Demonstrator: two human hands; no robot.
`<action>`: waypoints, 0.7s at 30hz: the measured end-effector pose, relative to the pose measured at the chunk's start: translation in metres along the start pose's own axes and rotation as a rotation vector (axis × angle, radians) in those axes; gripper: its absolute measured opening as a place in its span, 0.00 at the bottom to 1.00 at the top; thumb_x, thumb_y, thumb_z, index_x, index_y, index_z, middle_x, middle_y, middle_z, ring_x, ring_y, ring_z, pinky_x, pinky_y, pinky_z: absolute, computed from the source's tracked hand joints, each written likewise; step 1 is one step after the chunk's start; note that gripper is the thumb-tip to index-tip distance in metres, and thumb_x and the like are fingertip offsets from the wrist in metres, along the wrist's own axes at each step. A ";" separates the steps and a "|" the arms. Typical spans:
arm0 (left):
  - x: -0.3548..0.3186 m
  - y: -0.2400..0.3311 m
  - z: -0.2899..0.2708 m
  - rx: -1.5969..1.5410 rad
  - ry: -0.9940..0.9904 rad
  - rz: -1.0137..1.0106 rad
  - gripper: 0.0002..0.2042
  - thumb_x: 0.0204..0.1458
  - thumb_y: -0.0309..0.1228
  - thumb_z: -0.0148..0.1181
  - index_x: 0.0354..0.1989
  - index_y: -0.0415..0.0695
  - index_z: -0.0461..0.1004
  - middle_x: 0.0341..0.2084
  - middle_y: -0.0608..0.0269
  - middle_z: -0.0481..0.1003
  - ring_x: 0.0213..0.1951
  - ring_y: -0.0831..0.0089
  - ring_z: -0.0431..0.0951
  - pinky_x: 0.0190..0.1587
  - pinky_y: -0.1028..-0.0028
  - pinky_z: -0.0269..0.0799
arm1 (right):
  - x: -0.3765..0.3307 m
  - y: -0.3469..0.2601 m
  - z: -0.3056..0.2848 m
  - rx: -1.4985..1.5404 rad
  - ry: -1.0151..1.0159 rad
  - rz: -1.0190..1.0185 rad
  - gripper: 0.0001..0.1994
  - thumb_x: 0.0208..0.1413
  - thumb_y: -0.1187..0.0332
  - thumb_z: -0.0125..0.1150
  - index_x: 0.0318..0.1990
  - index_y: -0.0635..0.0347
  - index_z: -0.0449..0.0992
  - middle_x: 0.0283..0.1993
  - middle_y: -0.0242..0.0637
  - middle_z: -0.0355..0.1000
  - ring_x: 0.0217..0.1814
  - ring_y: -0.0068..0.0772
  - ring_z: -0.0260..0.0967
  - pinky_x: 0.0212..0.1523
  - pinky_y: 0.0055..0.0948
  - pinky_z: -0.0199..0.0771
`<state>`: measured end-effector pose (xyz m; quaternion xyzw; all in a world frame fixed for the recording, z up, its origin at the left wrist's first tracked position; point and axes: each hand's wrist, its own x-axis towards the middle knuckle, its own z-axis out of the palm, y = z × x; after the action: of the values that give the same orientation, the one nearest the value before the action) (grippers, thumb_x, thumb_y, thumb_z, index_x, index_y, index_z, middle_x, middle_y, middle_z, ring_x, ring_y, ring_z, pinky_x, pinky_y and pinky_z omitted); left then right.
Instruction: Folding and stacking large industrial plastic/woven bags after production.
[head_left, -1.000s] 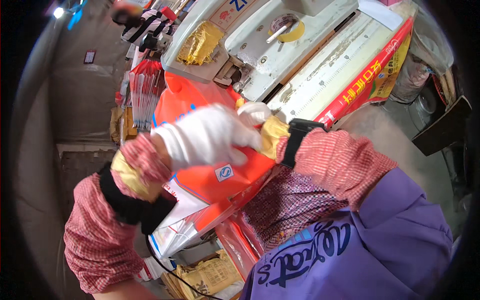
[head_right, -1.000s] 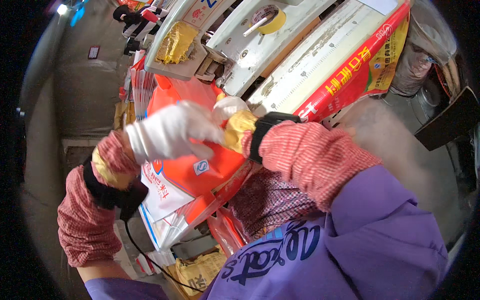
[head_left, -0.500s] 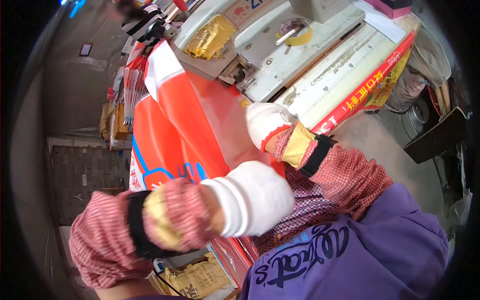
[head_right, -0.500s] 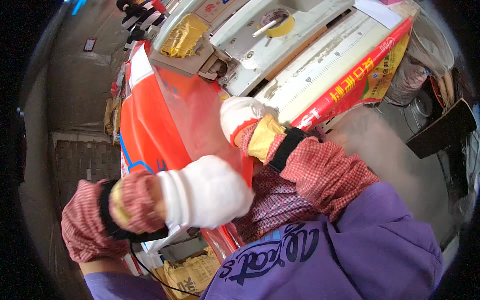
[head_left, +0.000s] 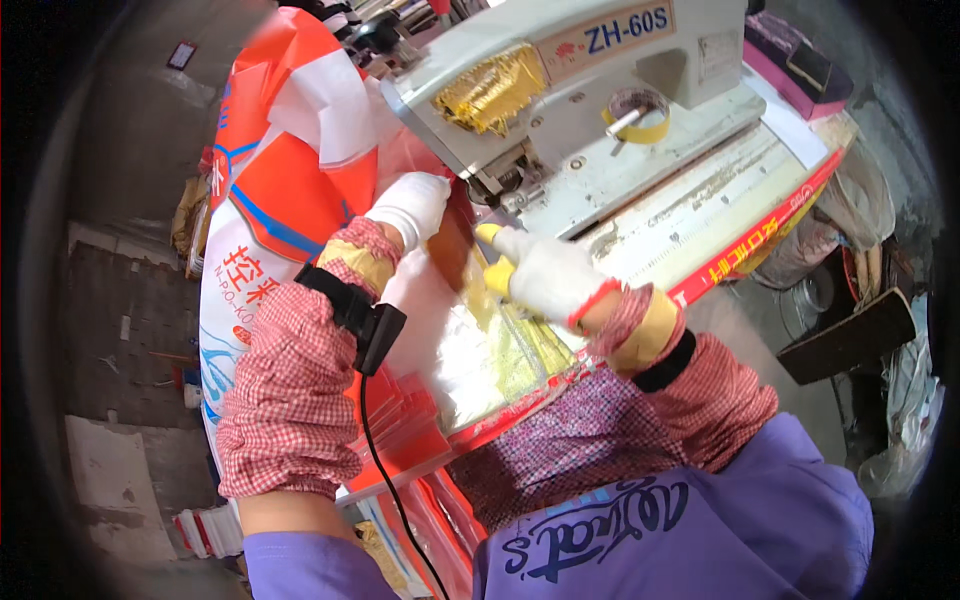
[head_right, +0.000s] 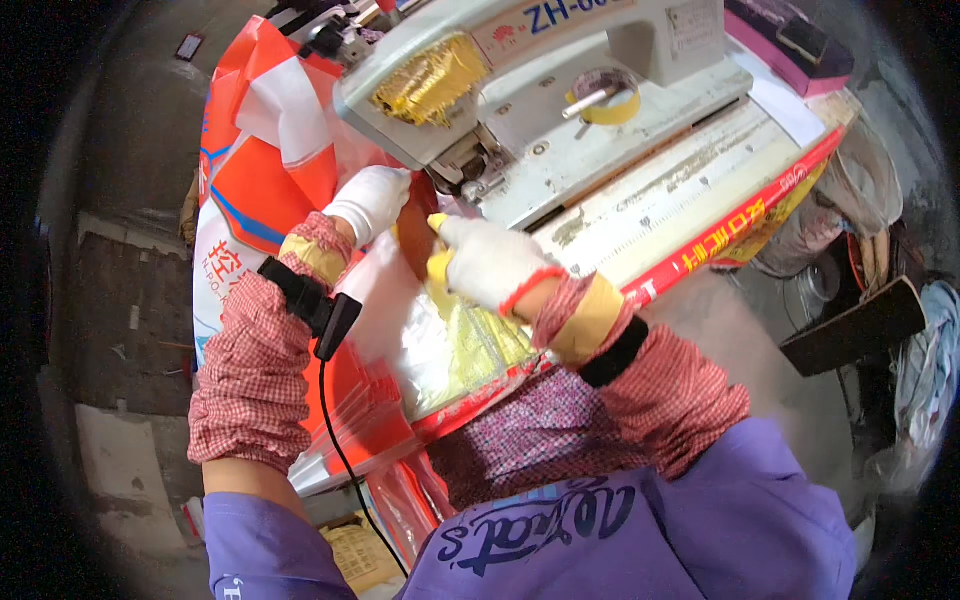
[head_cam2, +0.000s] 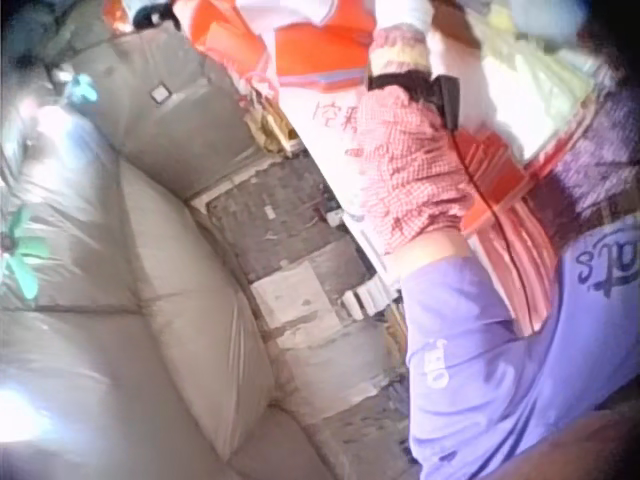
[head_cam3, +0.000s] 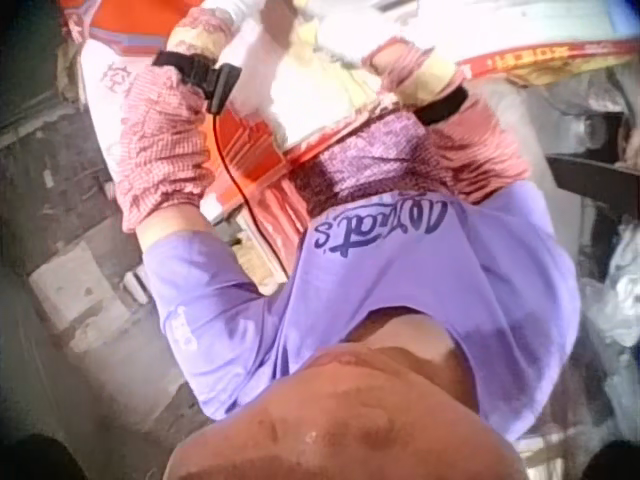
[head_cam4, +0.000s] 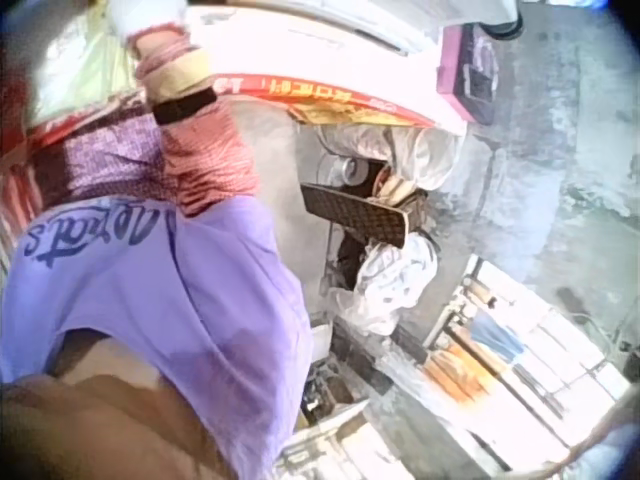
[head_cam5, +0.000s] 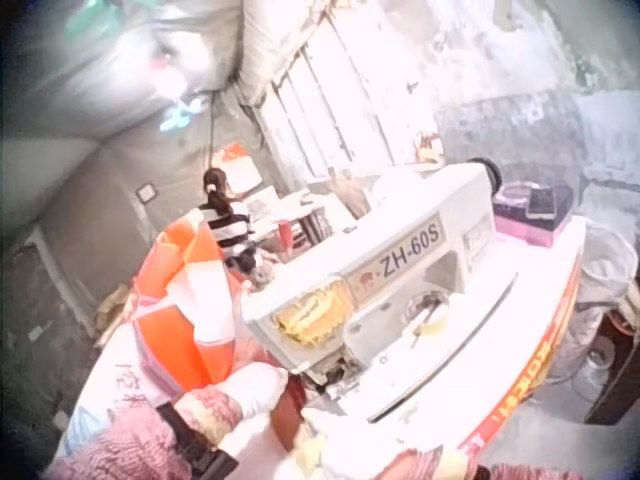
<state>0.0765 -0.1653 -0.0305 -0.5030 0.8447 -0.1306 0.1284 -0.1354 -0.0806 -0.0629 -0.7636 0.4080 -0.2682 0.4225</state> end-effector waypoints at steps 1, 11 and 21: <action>-0.005 0.003 -0.014 0.038 -0.141 0.094 0.06 0.38 0.29 0.55 0.24 0.43 0.76 0.24 0.51 0.75 0.30 0.54 0.76 0.33 0.62 0.72 | 0.002 -0.002 0.004 -0.104 0.017 -0.018 0.24 0.46 0.61 0.53 0.53 0.54 0.64 0.42 0.46 0.71 0.44 0.48 0.68 0.44 0.38 0.68; -0.177 0.053 -0.254 0.611 0.289 0.134 0.04 0.38 0.23 0.58 0.25 0.40 0.70 0.35 0.58 0.72 0.37 0.65 0.73 0.37 0.74 0.69 | 0.071 0.012 0.048 -0.479 0.045 -0.073 0.09 0.46 0.70 0.53 0.36 0.58 0.74 0.36 0.46 0.72 0.37 0.44 0.73 0.30 0.40 0.74; -0.285 0.014 -0.075 -0.418 0.318 -0.255 0.47 0.29 0.52 0.68 0.56 0.33 0.56 0.52 0.45 0.62 0.55 0.55 0.62 0.58 0.67 0.54 | -0.029 -0.080 -0.011 0.445 0.164 -0.461 0.05 0.49 0.73 0.53 0.34 0.60 0.71 0.27 0.31 0.68 0.28 0.28 0.65 0.30 0.26 0.64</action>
<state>0.1701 0.1002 0.0593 -0.5941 0.7926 -0.0459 -0.1294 -0.1272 -0.0362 0.0104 -0.7007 0.1885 -0.5000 0.4728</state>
